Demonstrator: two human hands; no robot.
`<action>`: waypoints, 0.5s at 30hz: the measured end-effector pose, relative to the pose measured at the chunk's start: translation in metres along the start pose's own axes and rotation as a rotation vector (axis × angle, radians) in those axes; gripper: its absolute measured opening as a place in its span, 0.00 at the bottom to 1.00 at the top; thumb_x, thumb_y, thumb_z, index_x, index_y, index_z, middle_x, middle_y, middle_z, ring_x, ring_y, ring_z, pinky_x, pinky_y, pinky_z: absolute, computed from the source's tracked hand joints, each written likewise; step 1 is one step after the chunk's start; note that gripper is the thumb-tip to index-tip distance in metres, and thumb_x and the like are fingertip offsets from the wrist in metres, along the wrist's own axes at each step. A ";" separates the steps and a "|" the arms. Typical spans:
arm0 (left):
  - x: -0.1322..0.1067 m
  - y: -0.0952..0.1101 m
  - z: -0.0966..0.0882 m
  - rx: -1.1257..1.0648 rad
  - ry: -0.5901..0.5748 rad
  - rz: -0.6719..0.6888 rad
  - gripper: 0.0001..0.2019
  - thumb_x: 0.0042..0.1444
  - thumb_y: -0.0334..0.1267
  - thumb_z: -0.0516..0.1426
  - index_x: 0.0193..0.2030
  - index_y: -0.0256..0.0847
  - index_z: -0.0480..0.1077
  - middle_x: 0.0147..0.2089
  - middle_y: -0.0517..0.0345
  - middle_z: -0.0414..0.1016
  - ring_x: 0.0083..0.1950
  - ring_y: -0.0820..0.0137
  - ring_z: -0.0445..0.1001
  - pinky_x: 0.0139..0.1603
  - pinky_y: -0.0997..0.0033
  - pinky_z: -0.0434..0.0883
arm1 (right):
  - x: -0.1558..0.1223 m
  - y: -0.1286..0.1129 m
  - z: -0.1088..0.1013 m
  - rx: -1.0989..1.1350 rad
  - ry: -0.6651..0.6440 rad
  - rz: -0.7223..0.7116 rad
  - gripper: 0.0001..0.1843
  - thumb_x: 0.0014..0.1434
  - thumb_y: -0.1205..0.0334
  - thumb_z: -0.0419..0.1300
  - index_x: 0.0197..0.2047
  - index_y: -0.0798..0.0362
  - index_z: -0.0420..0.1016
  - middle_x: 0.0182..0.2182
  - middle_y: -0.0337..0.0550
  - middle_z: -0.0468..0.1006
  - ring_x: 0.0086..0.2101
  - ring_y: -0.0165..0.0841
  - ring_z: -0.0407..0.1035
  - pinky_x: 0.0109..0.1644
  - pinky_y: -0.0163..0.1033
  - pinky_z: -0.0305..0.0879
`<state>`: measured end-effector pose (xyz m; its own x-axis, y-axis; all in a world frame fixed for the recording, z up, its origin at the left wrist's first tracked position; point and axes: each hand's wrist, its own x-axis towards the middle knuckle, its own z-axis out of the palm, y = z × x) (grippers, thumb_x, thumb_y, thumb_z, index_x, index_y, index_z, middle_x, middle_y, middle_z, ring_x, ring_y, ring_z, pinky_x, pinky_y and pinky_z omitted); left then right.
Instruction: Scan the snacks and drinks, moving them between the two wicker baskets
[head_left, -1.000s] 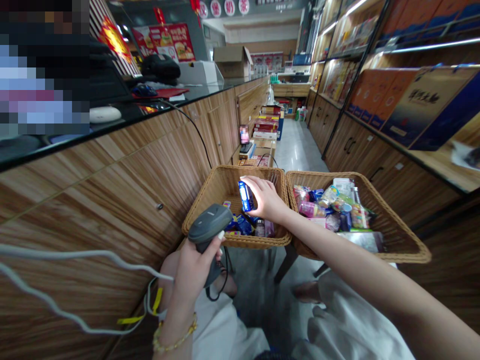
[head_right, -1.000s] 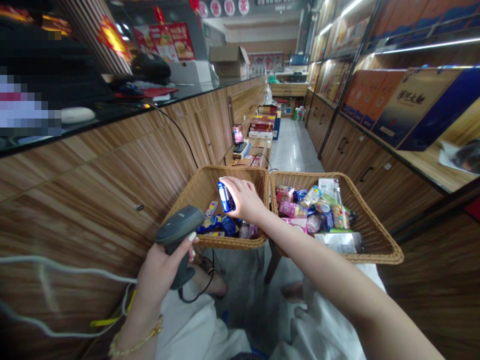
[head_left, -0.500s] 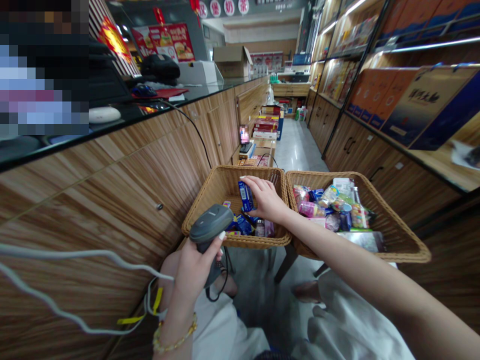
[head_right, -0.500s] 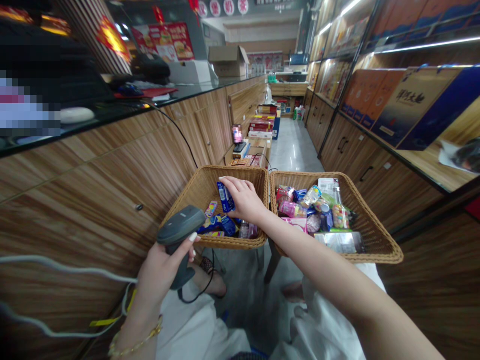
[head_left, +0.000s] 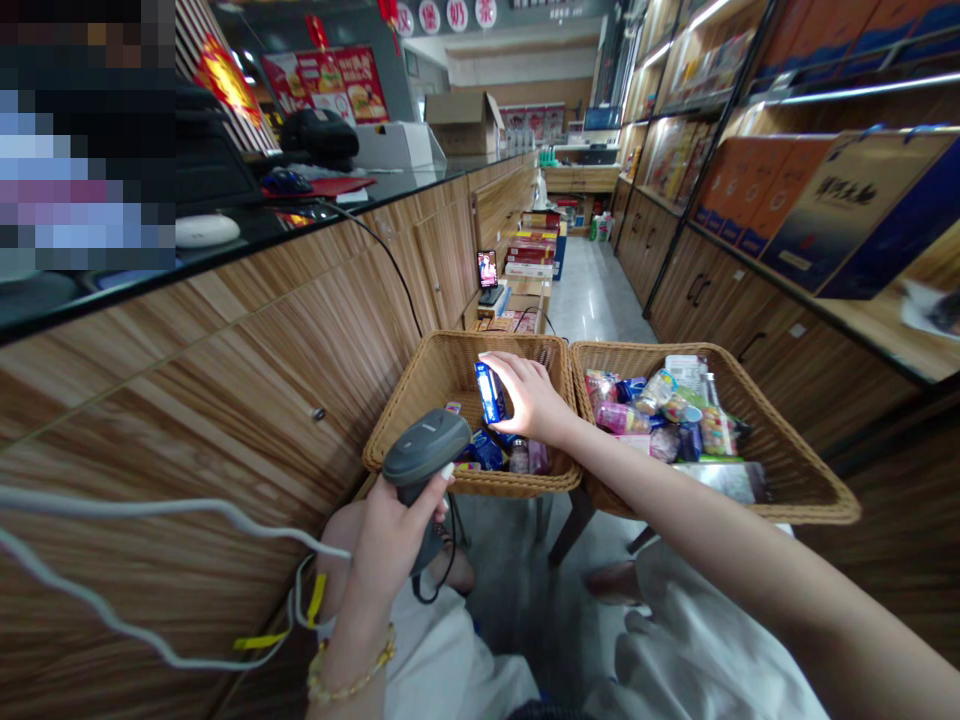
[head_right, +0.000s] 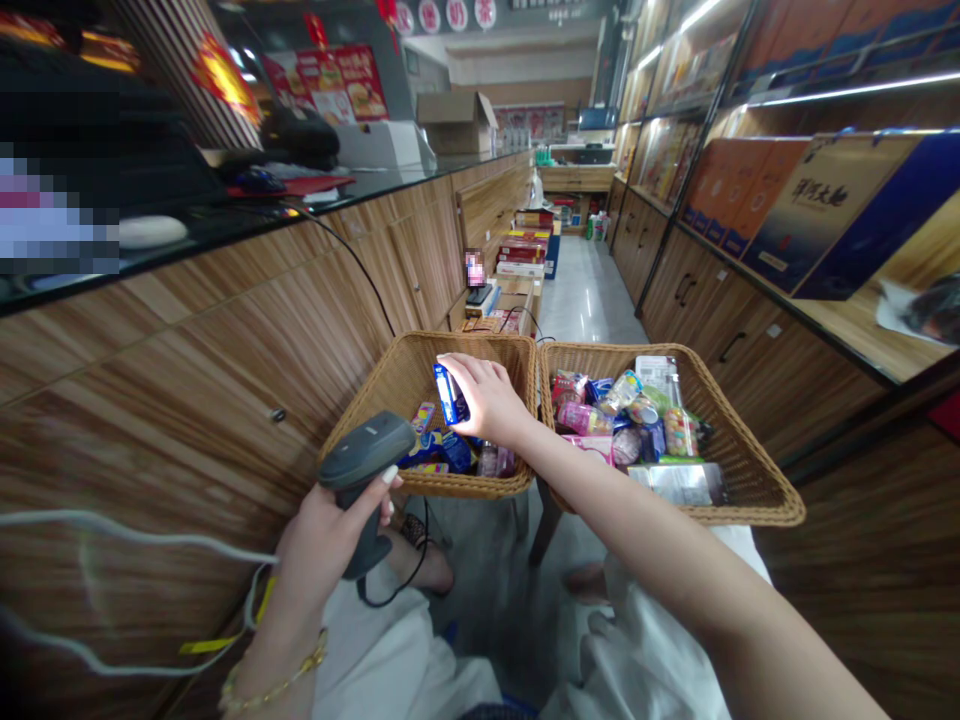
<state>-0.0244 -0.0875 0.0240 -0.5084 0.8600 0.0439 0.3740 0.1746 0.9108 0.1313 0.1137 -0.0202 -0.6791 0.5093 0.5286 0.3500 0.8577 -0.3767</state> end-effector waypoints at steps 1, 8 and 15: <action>0.000 0.001 0.000 -0.003 0.001 -0.003 0.15 0.48 0.53 0.63 0.27 0.43 0.73 0.20 0.58 0.77 0.24 0.62 0.77 0.30 0.64 0.78 | 0.000 0.000 0.000 -0.007 -0.002 0.001 0.53 0.50 0.62 0.71 0.76 0.51 0.55 0.70 0.58 0.64 0.69 0.51 0.58 0.70 0.57 0.53; 0.001 -0.009 -0.001 -0.042 0.017 -0.038 0.19 0.48 0.56 0.65 0.32 0.40 0.75 0.21 0.58 0.77 0.24 0.62 0.78 0.30 0.65 0.77 | -0.002 -0.006 -0.015 -0.137 0.006 -0.018 0.54 0.51 0.65 0.70 0.77 0.50 0.51 0.71 0.58 0.63 0.69 0.51 0.57 0.71 0.59 0.51; 0.005 -0.023 -0.002 -0.099 0.030 -0.028 0.22 0.47 0.58 0.66 0.32 0.38 0.76 0.21 0.58 0.77 0.23 0.63 0.76 0.26 0.68 0.74 | -0.038 0.009 -0.098 -0.361 0.104 0.197 0.56 0.50 0.56 0.72 0.77 0.50 0.51 0.68 0.59 0.65 0.64 0.61 0.62 0.66 0.69 0.60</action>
<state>-0.0373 -0.0884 0.0045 -0.5407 0.8407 0.0291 0.2816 0.1483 0.9480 0.2231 0.1094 0.0306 -0.5143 0.6550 0.5536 0.6829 0.7033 -0.1976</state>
